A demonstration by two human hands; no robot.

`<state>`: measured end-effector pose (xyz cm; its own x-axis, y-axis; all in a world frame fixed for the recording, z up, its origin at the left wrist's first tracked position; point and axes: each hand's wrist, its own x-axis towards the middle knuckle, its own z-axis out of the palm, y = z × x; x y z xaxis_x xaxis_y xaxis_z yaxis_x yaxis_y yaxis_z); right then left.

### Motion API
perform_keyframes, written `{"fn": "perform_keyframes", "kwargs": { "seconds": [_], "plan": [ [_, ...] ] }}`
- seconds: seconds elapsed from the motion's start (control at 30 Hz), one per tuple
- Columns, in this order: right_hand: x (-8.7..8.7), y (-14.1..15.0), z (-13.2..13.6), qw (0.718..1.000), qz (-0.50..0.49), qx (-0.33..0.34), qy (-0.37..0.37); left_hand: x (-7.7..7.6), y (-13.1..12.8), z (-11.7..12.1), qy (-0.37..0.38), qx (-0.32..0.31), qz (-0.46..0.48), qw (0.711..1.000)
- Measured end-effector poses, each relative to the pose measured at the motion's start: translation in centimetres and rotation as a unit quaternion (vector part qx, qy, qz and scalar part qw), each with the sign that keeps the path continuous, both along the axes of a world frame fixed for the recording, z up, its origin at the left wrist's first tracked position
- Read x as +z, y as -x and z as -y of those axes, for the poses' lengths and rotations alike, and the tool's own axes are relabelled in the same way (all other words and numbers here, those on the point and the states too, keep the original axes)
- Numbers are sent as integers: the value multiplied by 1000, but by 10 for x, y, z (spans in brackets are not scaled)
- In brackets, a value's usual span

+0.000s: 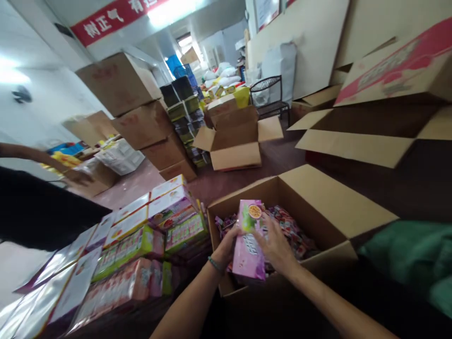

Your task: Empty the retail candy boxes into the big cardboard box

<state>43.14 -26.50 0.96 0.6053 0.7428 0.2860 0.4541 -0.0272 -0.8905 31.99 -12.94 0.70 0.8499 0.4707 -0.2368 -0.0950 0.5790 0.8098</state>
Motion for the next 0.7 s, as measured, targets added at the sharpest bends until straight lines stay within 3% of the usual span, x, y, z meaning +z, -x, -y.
{"fn": "perform_keyframes", "kwargs": {
  "seconds": [0.03,0.1,0.17,0.3,0.5,0.6,0.7],
  "plan": [
    [8,-3,0,993,115,15,-1,0,-3,-4,-11,-4,1,1000],
    [23,-8,-2,948,301,100,18,0,-6,-12,-58,-12,0,998],
    [34,-11,-6,899,394,179,67,0,-5,-20,-97,-28,-1,995],
    [40,-12,-18,859,424,247,148,-3,2,-31,-103,-71,-80,989],
    [38,-9,-29,824,456,301,151,-15,12,-48,-109,-104,-160,976],
    [34,-11,-28,827,441,299,181,-27,13,-61,-97,-102,-175,974],
    [14,-18,-32,805,440,312,246,-50,10,-69,-139,-83,-213,963]
  ]
}}
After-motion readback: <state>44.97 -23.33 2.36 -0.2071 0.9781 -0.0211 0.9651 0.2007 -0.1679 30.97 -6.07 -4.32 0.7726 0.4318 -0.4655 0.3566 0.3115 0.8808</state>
